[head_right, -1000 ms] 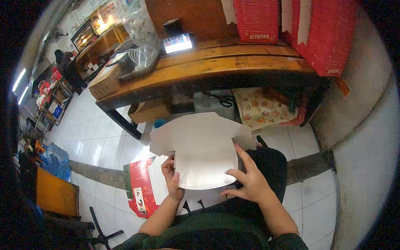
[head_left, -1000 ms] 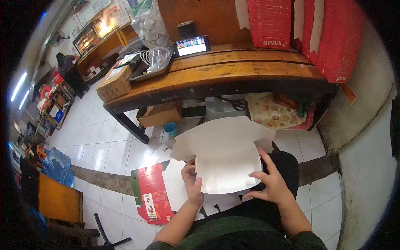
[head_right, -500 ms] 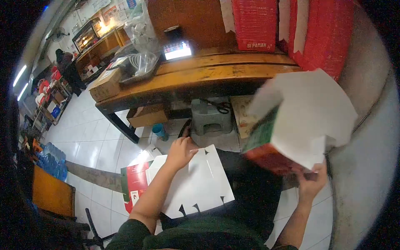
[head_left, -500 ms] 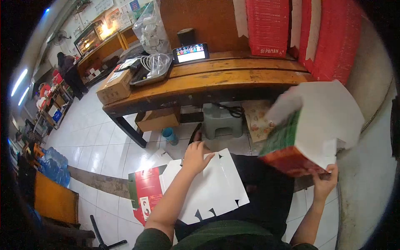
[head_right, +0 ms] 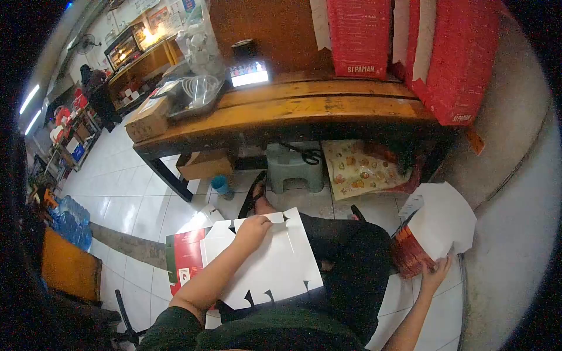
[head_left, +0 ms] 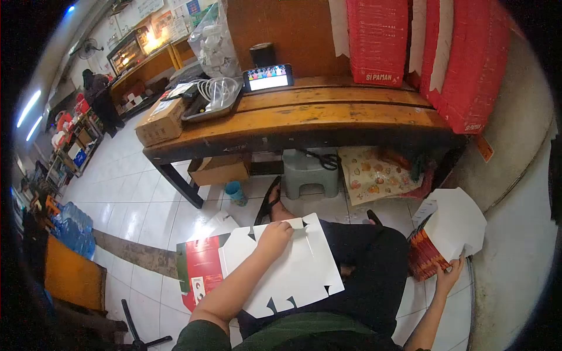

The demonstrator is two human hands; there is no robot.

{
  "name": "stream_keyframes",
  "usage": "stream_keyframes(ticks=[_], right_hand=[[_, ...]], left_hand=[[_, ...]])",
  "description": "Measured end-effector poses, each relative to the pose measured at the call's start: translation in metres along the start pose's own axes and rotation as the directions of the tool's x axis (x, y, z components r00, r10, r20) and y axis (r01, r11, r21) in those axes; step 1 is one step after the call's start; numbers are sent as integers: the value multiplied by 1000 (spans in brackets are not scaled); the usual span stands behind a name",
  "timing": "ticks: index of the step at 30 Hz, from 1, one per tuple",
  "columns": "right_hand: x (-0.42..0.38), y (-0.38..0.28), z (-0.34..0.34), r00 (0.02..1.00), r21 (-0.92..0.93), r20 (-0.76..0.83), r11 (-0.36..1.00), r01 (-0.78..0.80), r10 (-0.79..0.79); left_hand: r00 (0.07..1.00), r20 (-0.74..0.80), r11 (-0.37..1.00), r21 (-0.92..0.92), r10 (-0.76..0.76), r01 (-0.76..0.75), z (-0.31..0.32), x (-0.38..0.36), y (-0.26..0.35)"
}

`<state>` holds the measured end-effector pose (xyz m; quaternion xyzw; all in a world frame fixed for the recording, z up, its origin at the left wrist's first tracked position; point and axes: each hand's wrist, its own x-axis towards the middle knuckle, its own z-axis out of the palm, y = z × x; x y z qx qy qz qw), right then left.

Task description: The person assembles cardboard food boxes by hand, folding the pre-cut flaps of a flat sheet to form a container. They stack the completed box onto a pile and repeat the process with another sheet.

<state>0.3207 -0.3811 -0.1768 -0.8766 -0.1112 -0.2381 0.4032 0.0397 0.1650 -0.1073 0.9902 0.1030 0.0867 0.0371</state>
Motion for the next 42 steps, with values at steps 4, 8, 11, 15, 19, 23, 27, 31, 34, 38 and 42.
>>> stream_keyframes(ticks=[4,8,11,15,19,23,27,31,34,38,42], right_hand=[[2,2,-12,985,47,169,999,5,-13],[4,-28,-14,988,-20,152,1000,-3,6],[10,-41,-9,992,-65,122,998,8,0],[12,-70,-8,996,-228,-25,970,82,-90],[23,-105,-17,982,-200,-63,967,160,-176],[30,-129,-22,978,-159,-38,967,197,-205],[26,-151,-19,977,-165,-13,964,208,-213],[22,-156,-13,976,-120,32,969,216,-214],[21,-164,-11,967,-101,80,963,249,-241],[17,-171,-6,950,-112,161,951,287,-268],[10,-199,6,974,310,216,951,-3,-67]], left_hand=[[998,-23,993,-108,-57,54,-15,-8,8],[991,-104,991,-107,-90,79,-4,-10,6],[977,-212,999,39,20,-12,2,-12,5],[979,-191,997,-21,73,-78,-2,-21,-1],[975,-201,994,-65,-97,86,1,-23,4],[984,-111,990,-26,-139,137,-9,-23,7],[959,-233,986,-86,-160,143,-12,-19,13],[975,-203,996,-7,-89,89,-3,-16,0],[986,-109,992,7,-127,128,-2,-17,-3],[967,-199,986,-76,-160,148,-7,-19,0],[934,-340,985,-161,-112,60,-43,-20,12]])
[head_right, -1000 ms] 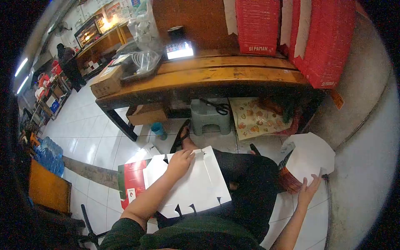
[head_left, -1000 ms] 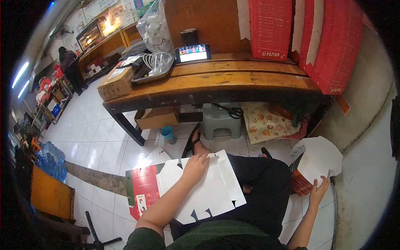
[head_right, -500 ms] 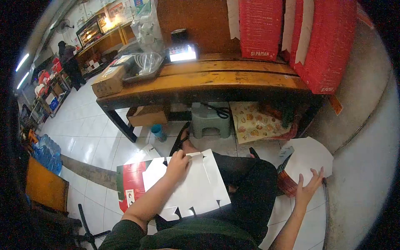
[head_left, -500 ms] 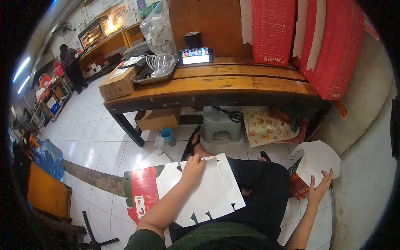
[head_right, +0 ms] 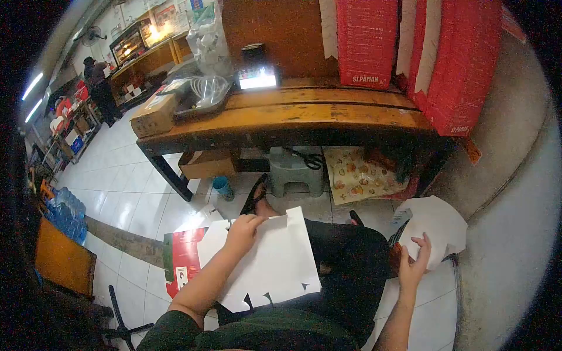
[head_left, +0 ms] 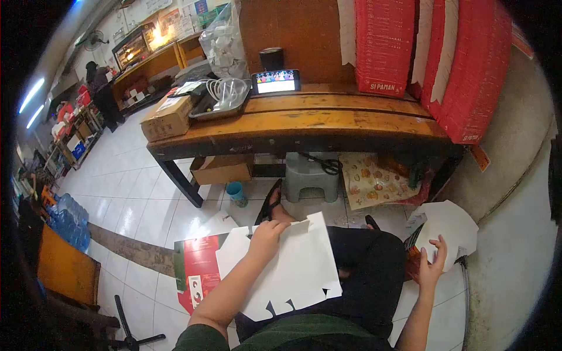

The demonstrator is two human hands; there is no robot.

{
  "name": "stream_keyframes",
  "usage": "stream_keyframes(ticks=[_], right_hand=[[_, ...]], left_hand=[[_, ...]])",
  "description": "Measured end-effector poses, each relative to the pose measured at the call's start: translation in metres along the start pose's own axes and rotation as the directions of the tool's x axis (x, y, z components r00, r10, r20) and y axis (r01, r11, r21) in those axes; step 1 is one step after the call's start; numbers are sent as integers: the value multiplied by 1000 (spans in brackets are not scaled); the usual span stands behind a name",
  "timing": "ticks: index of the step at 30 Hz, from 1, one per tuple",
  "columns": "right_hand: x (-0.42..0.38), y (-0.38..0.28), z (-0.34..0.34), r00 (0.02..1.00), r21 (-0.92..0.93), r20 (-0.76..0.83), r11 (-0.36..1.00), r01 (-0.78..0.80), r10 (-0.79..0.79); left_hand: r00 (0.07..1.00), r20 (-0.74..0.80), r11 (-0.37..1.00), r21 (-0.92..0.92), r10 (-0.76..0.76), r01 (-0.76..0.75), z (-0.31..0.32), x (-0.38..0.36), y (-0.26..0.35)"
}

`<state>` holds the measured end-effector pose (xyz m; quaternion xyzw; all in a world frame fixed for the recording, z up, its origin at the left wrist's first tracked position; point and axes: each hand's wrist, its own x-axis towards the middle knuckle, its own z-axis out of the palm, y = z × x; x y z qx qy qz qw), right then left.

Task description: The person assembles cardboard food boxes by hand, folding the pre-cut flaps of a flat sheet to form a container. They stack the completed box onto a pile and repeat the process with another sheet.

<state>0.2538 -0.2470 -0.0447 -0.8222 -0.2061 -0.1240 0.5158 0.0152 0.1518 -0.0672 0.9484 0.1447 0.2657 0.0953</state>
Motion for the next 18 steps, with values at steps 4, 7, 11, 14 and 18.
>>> stream_keyframes(ticks=[4,7,11,14,18], right_hand=[[-14,-27,53,980,477,177,879,0,-96],[-27,-65,94,818,580,568,749,-319,-92],[-44,-84,134,657,346,752,881,-323,-54],[-49,-94,141,685,490,728,687,-537,16],[-55,-89,143,632,518,769,486,-704,96]], left_hand=[[987,-150,992,-104,54,-70,-59,14,34],[961,-220,974,-111,167,-195,-79,18,45],[924,-258,958,31,284,-286,-79,10,51],[907,-273,942,192,320,-274,-71,-3,36],[943,-243,973,103,227,-207,-67,-9,39]])
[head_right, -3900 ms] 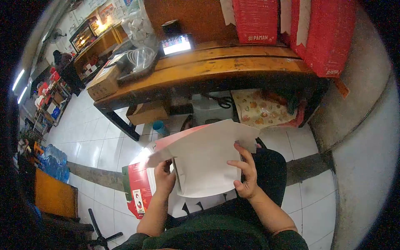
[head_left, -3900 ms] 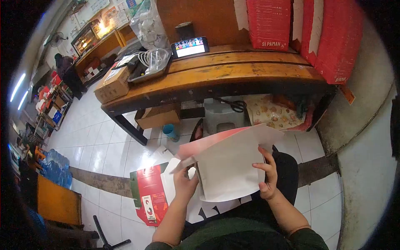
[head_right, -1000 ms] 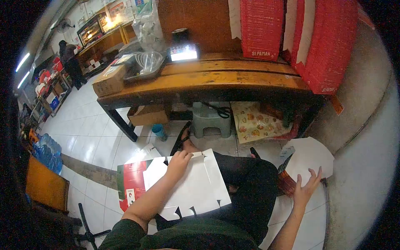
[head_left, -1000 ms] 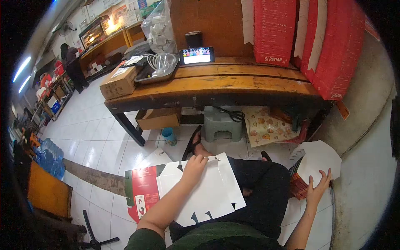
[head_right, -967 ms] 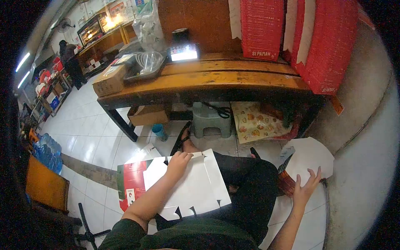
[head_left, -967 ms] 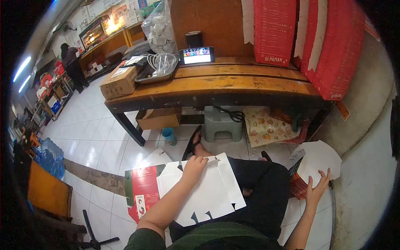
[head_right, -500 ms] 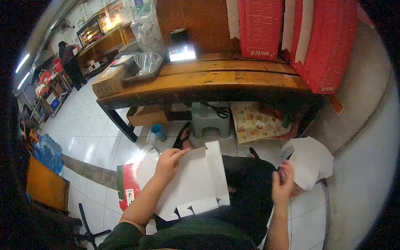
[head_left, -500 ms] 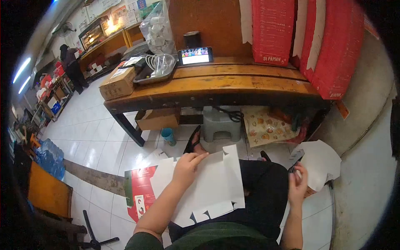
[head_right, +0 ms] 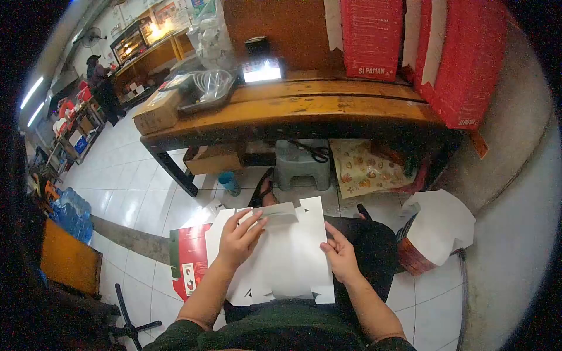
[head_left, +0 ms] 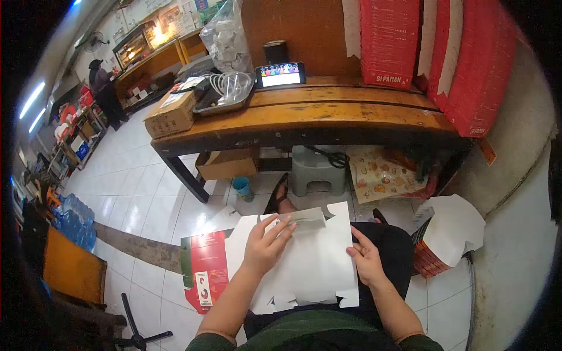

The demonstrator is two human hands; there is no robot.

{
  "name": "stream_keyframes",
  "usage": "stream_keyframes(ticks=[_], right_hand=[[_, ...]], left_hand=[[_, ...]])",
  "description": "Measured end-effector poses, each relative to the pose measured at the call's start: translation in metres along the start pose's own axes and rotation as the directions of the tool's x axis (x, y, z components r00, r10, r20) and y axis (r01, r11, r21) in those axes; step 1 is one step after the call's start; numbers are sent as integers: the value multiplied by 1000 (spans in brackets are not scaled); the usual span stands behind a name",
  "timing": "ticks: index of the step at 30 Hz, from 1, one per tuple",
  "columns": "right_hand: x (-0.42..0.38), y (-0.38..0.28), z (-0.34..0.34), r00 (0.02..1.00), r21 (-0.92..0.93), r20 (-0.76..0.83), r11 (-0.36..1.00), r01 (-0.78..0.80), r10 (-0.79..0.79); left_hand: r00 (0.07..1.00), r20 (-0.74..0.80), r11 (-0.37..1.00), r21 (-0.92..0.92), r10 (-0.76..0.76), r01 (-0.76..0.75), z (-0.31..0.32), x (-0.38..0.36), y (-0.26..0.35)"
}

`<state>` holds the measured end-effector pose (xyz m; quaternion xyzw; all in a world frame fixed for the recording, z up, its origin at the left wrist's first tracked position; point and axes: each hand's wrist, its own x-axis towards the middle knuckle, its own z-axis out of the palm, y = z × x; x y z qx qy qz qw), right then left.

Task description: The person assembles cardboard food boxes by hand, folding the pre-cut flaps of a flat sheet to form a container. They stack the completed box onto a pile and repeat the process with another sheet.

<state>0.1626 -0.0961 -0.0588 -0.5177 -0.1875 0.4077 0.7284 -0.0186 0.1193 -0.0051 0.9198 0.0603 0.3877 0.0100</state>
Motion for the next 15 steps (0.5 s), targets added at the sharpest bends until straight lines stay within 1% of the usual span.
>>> stream_keyframes(ticks=[1,3,4,6,7,8,9,10,11,12,13,14,15], right_hand=[[1,4,-4,1000,-58,10,998,18,-17],[4,9,-11,998,-172,38,983,58,-52],[4,10,-10,993,-277,0,954,112,-116],[1,9,-3,967,-483,-49,853,196,-250],[-2,2,1,919,-672,11,678,299,-395],[-5,-8,6,853,-813,103,450,368,-512],[-7,-18,9,774,-897,222,188,401,-593],[-6,-24,11,737,-834,262,238,497,-623],[-8,-21,10,789,-734,180,453,505,-588],[-12,-21,12,840,-593,108,644,484,-531],[-15,-23,15,888,-418,51,797,435,-457],[-17,-27,20,834,-389,4,767,510,-552],[-18,-42,24,732,-425,90,639,642,-675]], left_hand=[[999,20,997,-70,-39,40,4,-2,2],[983,112,959,-230,-144,166,19,-13,0],[968,165,924,-301,-191,234,25,-17,-1],[885,253,797,-388,-392,463,26,-18,5],[825,303,710,-419,-478,565,22,-12,10],[829,311,711,-428,-464,558,14,-5,14],[834,318,710,-437,-452,552,5,5,19],[837,325,710,-445,-439,545,-4,14,24],[905,132,798,-433,-404,419,-11,24,31],[938,-63,874,-390,-340,291,-16,34,37],[935,-250,933,-320,-251,165,-18,39,41],[932,-293,929,-356,-214,102,-19,36,42],[925,-334,920,-389,-179,37,-21,30,45]])
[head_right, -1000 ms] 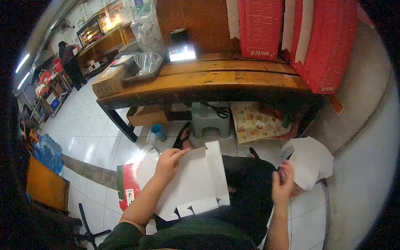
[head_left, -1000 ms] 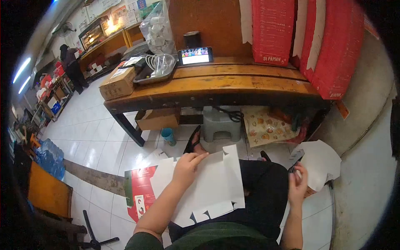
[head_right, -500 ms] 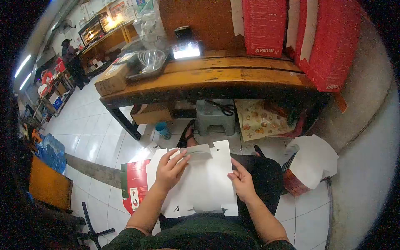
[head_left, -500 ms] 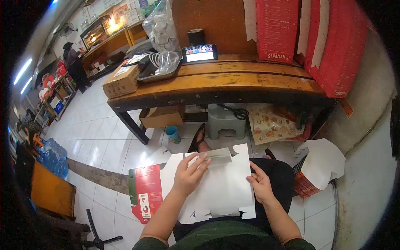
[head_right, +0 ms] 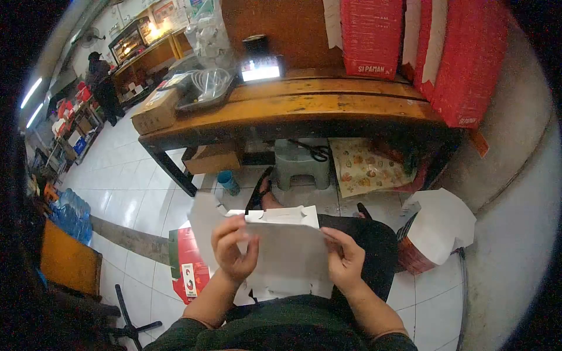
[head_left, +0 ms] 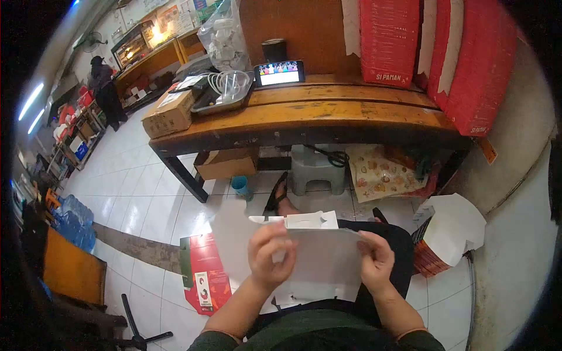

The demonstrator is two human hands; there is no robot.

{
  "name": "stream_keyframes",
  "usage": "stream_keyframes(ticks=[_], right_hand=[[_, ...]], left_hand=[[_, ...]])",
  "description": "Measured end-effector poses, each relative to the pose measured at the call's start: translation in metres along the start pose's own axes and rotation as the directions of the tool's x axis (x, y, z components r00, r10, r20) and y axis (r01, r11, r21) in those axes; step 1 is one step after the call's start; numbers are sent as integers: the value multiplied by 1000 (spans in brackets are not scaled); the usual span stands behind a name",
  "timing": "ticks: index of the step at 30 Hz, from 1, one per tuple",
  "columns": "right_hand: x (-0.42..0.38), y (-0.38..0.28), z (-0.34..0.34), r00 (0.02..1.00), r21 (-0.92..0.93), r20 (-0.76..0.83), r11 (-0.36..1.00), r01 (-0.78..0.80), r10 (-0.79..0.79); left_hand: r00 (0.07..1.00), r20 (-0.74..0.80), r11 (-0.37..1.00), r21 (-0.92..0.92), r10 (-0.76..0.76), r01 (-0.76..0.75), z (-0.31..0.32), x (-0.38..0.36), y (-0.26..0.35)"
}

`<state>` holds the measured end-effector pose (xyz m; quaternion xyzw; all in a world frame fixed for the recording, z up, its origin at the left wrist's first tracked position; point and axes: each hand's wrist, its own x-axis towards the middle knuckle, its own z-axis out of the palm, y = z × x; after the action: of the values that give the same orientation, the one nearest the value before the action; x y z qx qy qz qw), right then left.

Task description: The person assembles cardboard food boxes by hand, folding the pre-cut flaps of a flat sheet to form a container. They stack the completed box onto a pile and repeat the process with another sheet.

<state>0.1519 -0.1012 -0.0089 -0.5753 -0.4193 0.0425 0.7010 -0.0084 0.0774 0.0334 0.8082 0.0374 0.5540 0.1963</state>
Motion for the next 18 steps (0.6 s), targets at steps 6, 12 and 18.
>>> stream_keyframes(ticks=[6,12,18], right_hand=[[32,-65,-20,723,-311,357,655,689,-591],[21,-60,-10,826,-14,268,855,518,-496],[-14,-15,5,990,490,-107,871,-31,96]], left_hand=[[819,250,327,-826,-516,458,1,-18,23],[354,676,-334,-668,-646,665,-6,1,40],[510,550,28,-661,-661,750,5,-23,35]])
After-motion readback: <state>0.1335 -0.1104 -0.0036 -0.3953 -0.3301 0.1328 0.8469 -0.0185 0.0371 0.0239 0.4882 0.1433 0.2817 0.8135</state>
